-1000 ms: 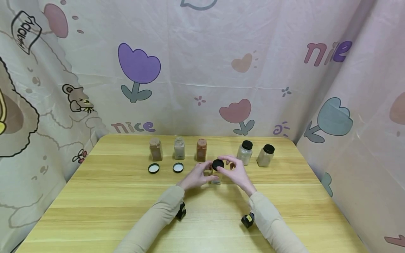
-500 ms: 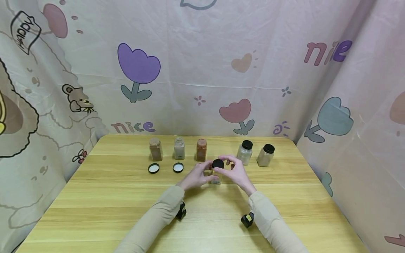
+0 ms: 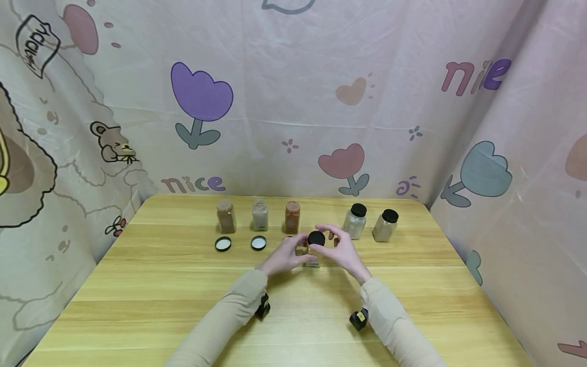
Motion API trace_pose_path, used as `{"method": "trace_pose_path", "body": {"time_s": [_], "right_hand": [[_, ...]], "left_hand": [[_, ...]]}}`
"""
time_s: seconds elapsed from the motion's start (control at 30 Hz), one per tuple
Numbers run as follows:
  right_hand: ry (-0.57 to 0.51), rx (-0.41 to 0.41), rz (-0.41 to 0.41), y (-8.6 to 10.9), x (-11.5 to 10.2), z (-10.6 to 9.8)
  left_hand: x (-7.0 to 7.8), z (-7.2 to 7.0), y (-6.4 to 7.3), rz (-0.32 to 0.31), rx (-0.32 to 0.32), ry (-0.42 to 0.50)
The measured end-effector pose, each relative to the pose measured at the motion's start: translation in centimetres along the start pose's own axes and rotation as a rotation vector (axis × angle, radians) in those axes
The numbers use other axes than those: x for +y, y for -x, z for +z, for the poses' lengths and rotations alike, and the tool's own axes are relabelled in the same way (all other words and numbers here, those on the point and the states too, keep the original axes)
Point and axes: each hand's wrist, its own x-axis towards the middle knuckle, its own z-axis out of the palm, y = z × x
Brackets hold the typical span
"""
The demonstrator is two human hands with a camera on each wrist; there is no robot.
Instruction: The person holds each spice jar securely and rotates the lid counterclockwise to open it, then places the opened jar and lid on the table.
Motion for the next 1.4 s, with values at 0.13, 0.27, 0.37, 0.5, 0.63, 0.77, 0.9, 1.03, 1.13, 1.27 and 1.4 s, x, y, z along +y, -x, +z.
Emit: {"method": "trace_pose_path", "body": {"time_s": [0.13,0.27,0.37,0.5,0.63,0.77,0.9,1.03,1.13,1.27,1.4], "right_hand": [[0.015,0.032,-0.005,-0.1,0.1,0.2],[0.011,0.039,-0.018,-0.1,0.0,0.2],[0.016,0.014,-0.026,-0.1,-0.6,0.0],[0.003,-0.011,-0.033,0.1,-1.2,-0.2],[0.006,0.016,-0.011,0.0,-0.2,0.0],[0.029,0.040,0.006,0.0,0.0,0.1],[0.026,0.048,-0.006,-0.1,0.0,0.1],[-0.006,0.044,-0.013,-0.1,-0.1,0.1],[-0.020,0.035,-0.021,-0.1,-0.1,0.1],[-0.014,0.017,-0.042,-0.1,-0.2,0.0],[-0.001,0.009,-0.032,0.0,-0.2,-0.1]], "left_hand": [[-0.1,0.0,0.0,0.006,-0.002,0.005],[-0.1,0.0,0.0,0.011,-0.003,0.001],[-0.1,0.0,0.0,-0.003,-0.005,-0.004],[0.0,0.0,0.0,-0.006,-0.003,0.007],[0.1,0.0,0.0,-0.001,0.001,0.018],[0.2,-0.1,0.1,-0.007,0.001,0.017],[0.1,0.0,0.0,0.000,0.005,0.017],[0.0,0.0,0.0,0.002,0.007,0.018],[0.0,0.0,0.0,-0.003,0.007,0.019],[-0.1,0.1,-0.1,-0.001,0.006,0.021],[-0.1,0.1,-0.1,0.004,0.006,0.019]]}}
